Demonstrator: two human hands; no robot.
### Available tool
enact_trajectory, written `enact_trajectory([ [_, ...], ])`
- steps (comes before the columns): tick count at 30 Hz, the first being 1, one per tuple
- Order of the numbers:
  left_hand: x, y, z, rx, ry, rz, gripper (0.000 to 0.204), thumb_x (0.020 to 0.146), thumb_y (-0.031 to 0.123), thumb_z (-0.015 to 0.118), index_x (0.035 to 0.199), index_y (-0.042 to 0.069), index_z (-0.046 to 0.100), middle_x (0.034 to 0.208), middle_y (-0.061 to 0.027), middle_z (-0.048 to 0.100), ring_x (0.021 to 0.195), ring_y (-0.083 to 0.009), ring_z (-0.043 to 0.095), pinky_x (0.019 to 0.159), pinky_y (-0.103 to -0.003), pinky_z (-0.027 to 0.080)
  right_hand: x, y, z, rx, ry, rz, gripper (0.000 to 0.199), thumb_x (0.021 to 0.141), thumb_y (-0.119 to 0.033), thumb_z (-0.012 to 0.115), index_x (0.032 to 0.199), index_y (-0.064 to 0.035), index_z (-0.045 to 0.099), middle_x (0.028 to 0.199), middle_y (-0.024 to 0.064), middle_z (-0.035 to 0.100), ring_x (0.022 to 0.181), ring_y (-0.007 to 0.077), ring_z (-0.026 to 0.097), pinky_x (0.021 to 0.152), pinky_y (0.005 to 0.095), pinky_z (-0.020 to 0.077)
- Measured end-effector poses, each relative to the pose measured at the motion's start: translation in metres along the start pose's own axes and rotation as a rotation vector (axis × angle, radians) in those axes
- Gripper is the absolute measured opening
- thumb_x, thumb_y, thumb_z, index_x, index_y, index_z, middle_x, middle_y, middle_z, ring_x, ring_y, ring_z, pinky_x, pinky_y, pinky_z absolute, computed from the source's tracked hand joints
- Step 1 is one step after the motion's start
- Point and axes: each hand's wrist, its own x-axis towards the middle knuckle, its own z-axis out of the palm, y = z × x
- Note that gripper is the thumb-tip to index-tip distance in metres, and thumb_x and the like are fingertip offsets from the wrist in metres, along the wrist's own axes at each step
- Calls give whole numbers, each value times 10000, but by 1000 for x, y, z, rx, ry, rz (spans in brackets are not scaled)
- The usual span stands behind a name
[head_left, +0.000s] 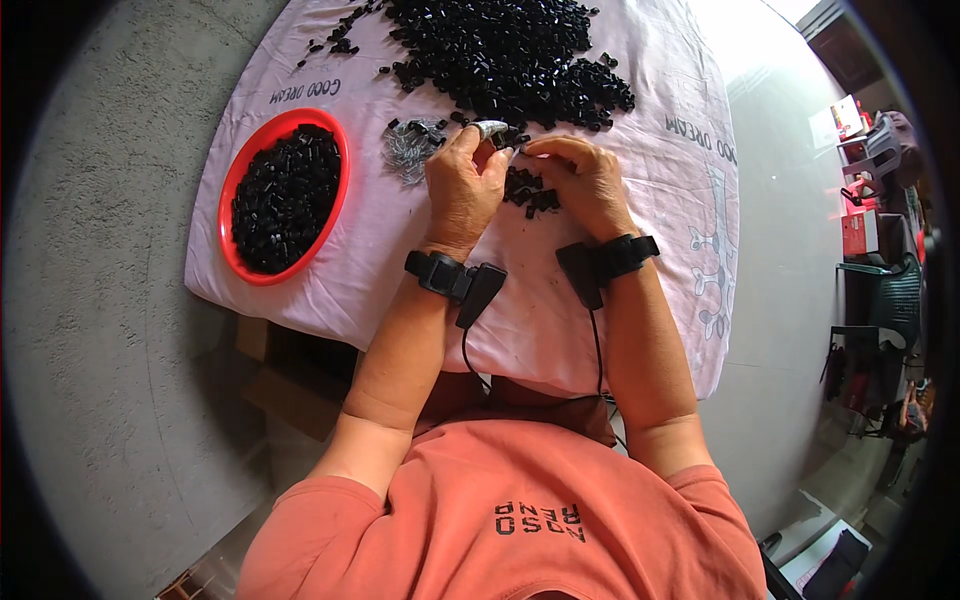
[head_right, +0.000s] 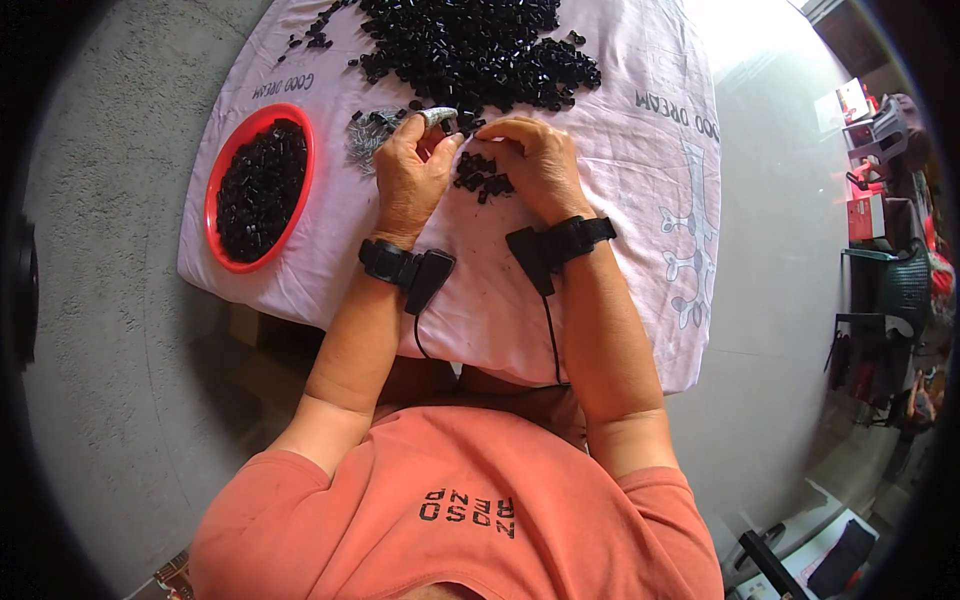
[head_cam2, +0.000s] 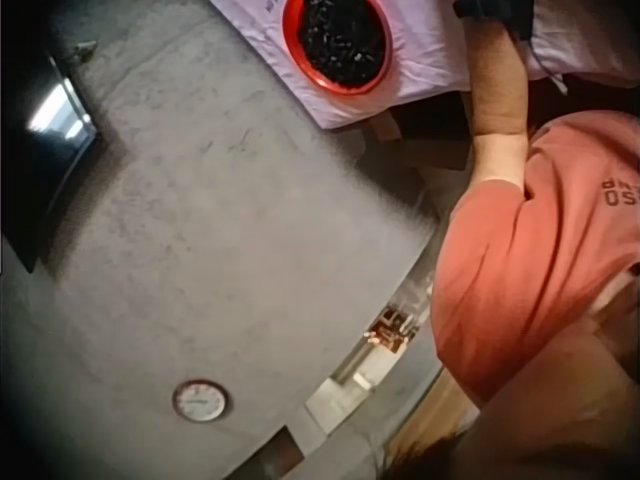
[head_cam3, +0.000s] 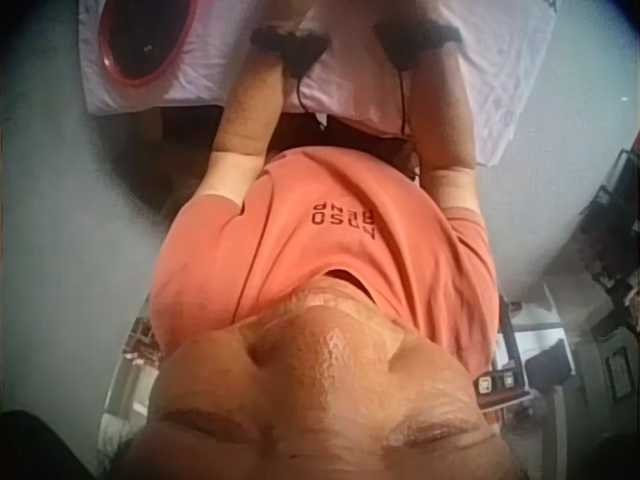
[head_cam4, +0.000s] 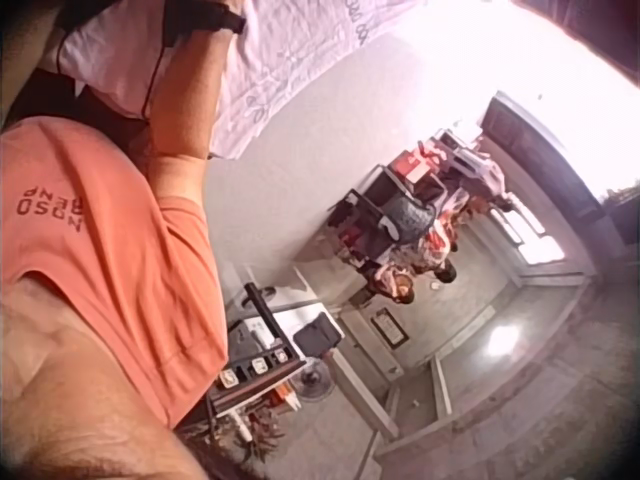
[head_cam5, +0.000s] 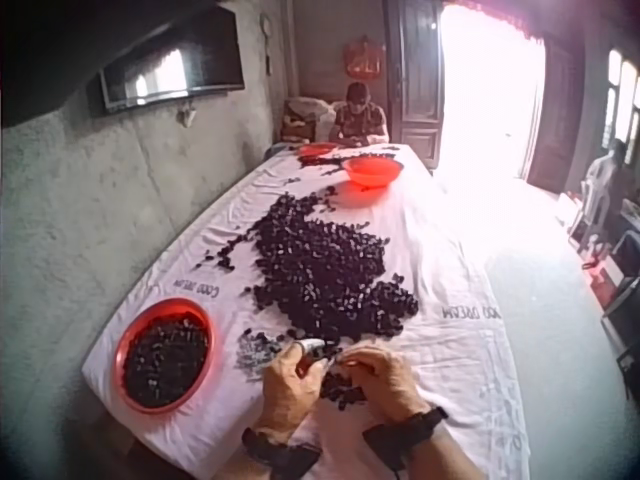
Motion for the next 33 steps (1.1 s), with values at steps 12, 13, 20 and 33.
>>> enact_trajectory([
  [12, 0, 8, -4, -34, -29, -32, 220, 826, 24, 744, 1045, 16, 724, 799, -60, 700, 659, -120, 655, 611, -279, 533, 2, -12, 0, -118, -37, 18, 213, 814, -90, 774, 1026, -110, 778, 927, 27, 678, 697, 140, 629, 674, 285, 517],
  [13, 0, 8, -4, -38, -28, -33, 214, 827, 23, 744, 1040, 13, 726, 802, -64, 705, 665, -124, 660, 617, -280, 536, 1, -10, 0, -129, -43, 7, 218, 815, -93, 775, 1031, -113, 779, 933, 27, 677, 699, 139, 629, 674, 285, 516],
  [20, -2, 10, -4, -94, -6, -44, 166, 795, 21, 739, 959, -4, 726, 815, -122, 697, 675, -240, 690, 628, -343, 542, 1, -18, 0, -148, -44, 27, 201, 827, -139, 781, 1027, -116, 785, 915, 36, 663, 707, 160, 628, 680, 302, 509],
  [33, 13, -15, -47, 119, 413, -97, 194, 843, 56, 728, 1031, 12, 725, 803, -87, 737, 693, -155, 693, 648, -309, 545, 2, -8, -2, -10, 18, 87, 118, 868, -145, 722, 973, -102, 754, 911, 57, 705, 792, 220, 694, 729, 327, 533],
])
